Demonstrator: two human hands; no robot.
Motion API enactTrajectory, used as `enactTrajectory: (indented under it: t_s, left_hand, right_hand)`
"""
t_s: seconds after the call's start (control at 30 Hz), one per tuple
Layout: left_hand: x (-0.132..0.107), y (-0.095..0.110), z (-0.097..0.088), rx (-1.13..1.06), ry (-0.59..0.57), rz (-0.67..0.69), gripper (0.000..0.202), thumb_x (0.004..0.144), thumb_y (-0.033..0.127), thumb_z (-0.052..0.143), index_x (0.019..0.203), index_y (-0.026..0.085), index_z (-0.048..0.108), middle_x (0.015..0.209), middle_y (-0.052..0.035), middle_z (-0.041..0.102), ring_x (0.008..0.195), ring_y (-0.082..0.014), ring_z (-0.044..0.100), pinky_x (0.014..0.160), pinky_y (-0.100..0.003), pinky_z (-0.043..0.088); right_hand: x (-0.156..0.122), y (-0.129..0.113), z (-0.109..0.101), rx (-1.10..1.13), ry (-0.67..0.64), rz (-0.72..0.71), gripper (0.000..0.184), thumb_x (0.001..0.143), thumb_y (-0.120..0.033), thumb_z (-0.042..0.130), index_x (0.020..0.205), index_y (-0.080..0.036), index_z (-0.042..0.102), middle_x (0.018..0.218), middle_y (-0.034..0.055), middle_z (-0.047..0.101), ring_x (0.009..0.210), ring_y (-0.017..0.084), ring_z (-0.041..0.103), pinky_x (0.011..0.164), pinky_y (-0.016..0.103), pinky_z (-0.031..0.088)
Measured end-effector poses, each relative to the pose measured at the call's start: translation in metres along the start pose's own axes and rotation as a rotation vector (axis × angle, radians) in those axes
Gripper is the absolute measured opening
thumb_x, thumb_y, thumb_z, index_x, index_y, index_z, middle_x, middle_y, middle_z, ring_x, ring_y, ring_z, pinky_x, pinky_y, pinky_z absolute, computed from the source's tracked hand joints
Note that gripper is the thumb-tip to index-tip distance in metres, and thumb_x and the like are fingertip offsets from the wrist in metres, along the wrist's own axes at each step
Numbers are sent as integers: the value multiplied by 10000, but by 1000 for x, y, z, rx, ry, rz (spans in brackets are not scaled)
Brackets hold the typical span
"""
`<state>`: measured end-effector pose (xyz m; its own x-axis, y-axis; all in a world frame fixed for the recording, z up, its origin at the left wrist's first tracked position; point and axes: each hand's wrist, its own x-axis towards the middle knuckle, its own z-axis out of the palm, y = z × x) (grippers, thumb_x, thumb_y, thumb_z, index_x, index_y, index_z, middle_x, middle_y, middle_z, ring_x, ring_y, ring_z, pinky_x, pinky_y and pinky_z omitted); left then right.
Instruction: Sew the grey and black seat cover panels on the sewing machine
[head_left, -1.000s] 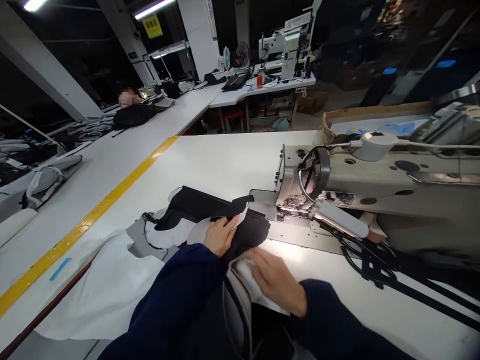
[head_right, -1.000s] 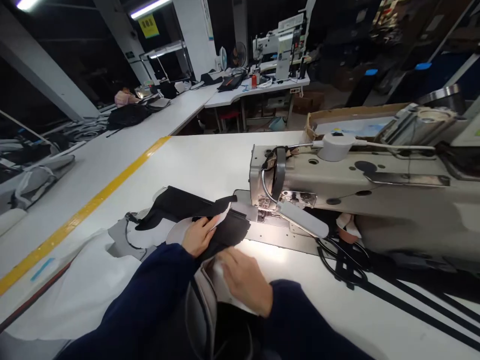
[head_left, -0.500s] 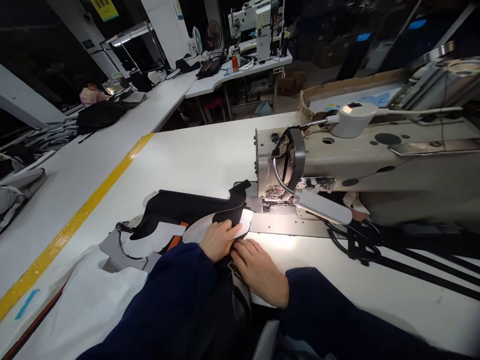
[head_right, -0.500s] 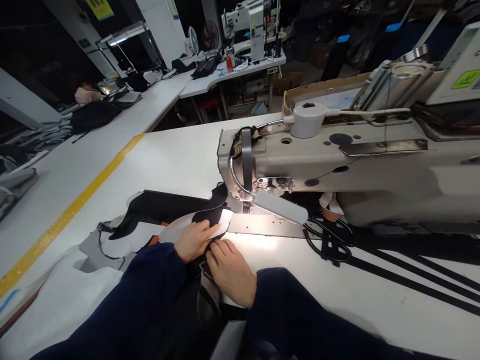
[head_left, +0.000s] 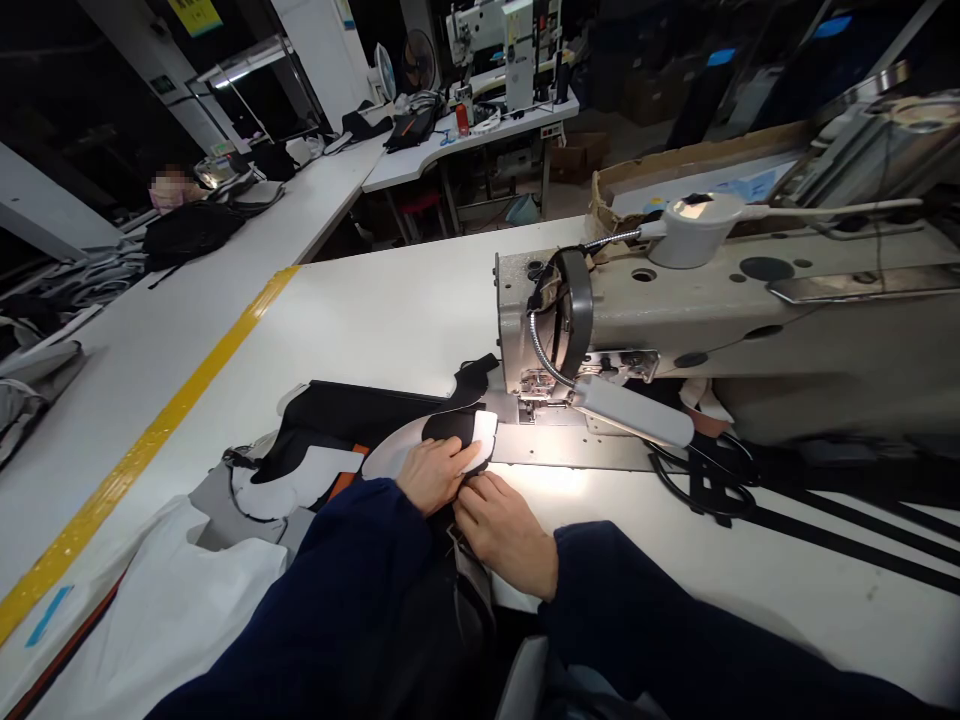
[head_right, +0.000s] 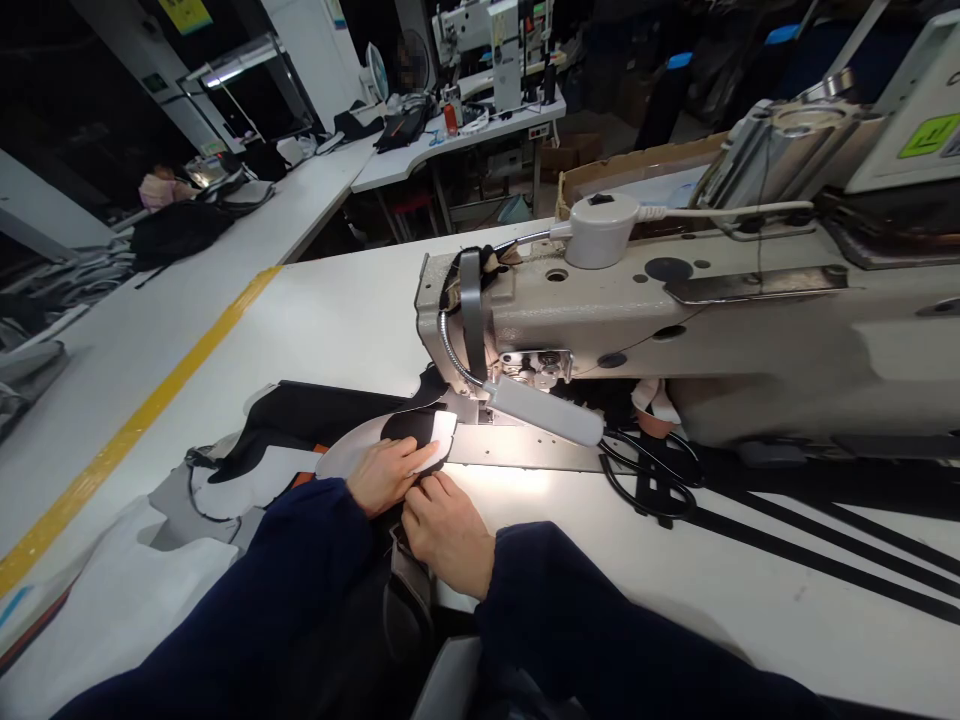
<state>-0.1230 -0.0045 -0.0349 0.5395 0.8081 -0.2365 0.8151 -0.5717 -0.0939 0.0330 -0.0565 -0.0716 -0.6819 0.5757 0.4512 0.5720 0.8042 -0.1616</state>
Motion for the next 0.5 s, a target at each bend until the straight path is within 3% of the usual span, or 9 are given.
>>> enactTrajectory:
  t_s: [0.1,0.2,0.3,0.5]
  left_hand:
    - [2,-3,1,-23,90,37,427,888,180,439,1307,234,506,1025,-73,583,900,-211,564,765,-360,478]
    - [5,-9,5,-128,216,134,402,847,106,436,1231,171,535,1351,-109,462,1197,-235,460,978,-395,446]
    - [7,-13,8,-224,183,213,462,809,65,414,1262,120,489,1491,-110,325,1344,-214,345,1110,-371,364]
    - [13,-6,1,-234,126,215,587,789,67,394,1375,95,381,1512,-105,313,1401,-201,278,1161,-368,307]
  right_hand:
    - [1,0,1,39,22,14,120,895,-116,523,807,-113,604,835,68,517,828,211,446,760,348,421]
    - [2,-2,2,47,11,22,86,878,-95,534,844,-99,613,903,92,534,870,226,455,745,347,432]
    - [4,-2,3,35,-32,16,90,855,-68,539,822,-113,609,869,86,539,830,230,459,664,343,429]
    - [1,11,-6,88,-98,10,108,861,-64,515,843,-115,609,870,77,556,822,213,465,656,333,428]
